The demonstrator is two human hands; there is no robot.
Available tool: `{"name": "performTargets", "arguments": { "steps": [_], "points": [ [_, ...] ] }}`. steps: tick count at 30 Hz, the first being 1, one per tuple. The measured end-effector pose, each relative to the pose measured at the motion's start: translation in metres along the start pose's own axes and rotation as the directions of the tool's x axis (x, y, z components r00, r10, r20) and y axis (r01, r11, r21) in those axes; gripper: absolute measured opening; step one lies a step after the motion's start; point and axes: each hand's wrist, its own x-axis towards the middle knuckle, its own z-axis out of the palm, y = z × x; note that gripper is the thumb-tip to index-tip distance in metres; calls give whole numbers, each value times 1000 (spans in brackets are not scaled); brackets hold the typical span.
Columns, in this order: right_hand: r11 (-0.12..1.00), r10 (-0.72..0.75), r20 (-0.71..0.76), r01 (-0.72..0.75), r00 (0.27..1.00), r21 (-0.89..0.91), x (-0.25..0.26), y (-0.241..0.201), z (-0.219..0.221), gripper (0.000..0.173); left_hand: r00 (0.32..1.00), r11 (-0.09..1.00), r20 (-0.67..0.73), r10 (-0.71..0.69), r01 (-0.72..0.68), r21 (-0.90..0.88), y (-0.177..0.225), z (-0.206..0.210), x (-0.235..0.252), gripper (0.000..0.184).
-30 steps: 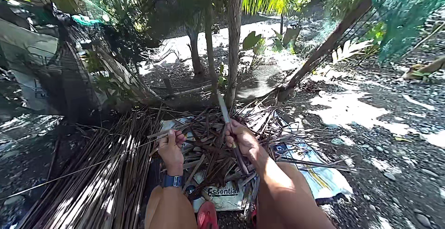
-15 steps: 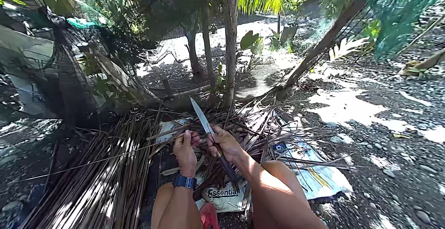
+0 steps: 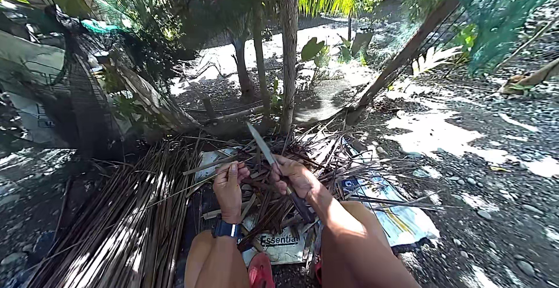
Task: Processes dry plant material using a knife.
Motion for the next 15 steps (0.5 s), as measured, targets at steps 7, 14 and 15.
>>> {"name": "performTargets", "arguments": {
  "steps": [7,14,15],
  "points": [
    [997,30,53,-33,998,66,6,11,15,30,996,997,45,-72,72,11,-6,13,-8,18],
    [991,-18,-111,32,994,130,11,2,2,27,991,990,0,-131,131,-51,3,10,-3,23],
    [990,-30,-144,49,989,129,11,-1,-1,27,991,990,-9,-130,129,-53,5,8,-2,23]
  ]
}}
